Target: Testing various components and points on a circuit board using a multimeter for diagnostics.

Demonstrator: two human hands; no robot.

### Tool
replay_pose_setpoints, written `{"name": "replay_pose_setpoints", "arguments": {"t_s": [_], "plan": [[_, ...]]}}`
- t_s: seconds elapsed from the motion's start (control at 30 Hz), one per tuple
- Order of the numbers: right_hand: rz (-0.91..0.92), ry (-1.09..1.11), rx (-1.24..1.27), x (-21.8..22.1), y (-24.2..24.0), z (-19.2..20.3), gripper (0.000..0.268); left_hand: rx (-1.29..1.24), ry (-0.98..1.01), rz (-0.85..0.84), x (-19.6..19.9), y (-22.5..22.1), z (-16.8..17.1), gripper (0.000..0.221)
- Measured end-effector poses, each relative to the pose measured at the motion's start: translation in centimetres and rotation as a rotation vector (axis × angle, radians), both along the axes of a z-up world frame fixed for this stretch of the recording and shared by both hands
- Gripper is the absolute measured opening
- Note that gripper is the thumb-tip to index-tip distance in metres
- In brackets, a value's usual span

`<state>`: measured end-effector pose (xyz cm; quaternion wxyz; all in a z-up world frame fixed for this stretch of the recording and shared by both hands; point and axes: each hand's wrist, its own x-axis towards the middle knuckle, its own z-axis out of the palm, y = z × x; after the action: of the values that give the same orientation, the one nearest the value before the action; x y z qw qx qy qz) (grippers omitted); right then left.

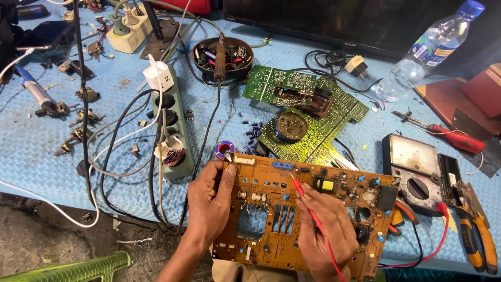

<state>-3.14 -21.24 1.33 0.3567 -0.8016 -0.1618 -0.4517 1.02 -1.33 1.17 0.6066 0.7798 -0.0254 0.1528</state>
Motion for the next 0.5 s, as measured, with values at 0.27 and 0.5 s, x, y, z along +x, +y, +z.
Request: {"name": "replay_pose_setpoints", "arguments": {"t_s": [0.27, 0.5], "plan": [[0.019, 0.025, 0.054, -0.24, -0.05, -0.20, 0.013, -0.019, 0.019, 0.002, -0.13, -0.07, 0.50, 0.025], [0.008, 0.036, 0.046, -0.32, 0.06, 0.08, 0.013, 0.011, 0.002, 0.026, -0.21, -0.05, 0.22, 0.026]]}}
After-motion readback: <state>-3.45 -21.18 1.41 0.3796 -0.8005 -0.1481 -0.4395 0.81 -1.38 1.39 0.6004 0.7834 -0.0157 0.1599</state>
